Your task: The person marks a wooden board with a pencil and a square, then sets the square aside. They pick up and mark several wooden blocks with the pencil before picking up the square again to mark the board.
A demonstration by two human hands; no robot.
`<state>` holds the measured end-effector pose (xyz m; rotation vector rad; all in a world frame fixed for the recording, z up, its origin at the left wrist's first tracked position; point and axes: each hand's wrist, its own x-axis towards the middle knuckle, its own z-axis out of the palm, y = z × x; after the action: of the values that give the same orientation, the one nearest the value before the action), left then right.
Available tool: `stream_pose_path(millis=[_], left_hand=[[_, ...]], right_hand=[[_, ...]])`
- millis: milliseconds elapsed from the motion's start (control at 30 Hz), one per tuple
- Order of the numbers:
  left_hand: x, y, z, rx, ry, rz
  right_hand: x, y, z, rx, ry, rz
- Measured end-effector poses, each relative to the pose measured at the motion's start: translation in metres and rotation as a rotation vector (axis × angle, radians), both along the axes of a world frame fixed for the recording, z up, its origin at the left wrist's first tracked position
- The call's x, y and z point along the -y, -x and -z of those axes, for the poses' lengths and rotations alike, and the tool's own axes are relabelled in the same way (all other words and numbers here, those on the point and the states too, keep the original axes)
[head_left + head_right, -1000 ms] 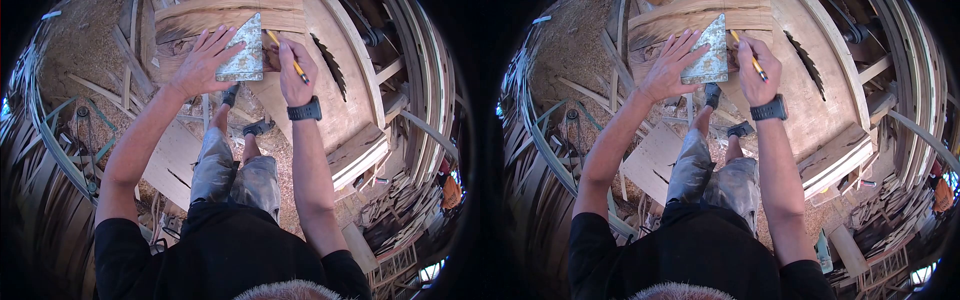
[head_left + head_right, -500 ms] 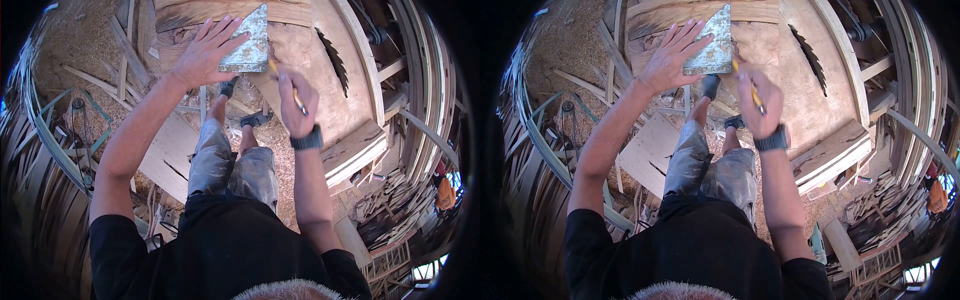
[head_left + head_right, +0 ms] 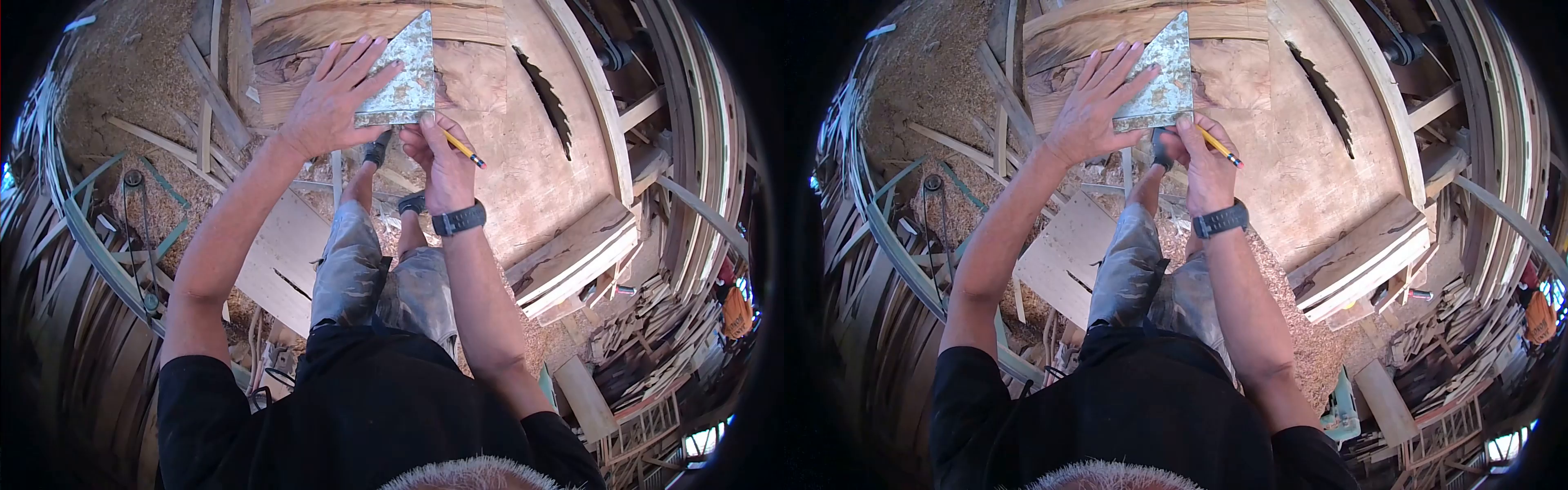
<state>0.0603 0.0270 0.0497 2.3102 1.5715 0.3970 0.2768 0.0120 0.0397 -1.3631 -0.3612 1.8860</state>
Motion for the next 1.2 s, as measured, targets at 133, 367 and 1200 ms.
stream_pose_path(millis=[133,367,1200], left_hand=[[0.003,0.006,0.003,0.038,0.003,0.004],[0.007,0.012,0.0,0.025,0.016,-0.004],[0.008,0.012,0.004,0.031,0.008,-0.019]], right_hand=[[0.003,0.007,0.007,0.075,-0.049,-0.012],[0.005,0.009,0.009,0.052,-0.053,-0.021],[0.005,0.011,0.011,0.051,-0.04,-0.009]])
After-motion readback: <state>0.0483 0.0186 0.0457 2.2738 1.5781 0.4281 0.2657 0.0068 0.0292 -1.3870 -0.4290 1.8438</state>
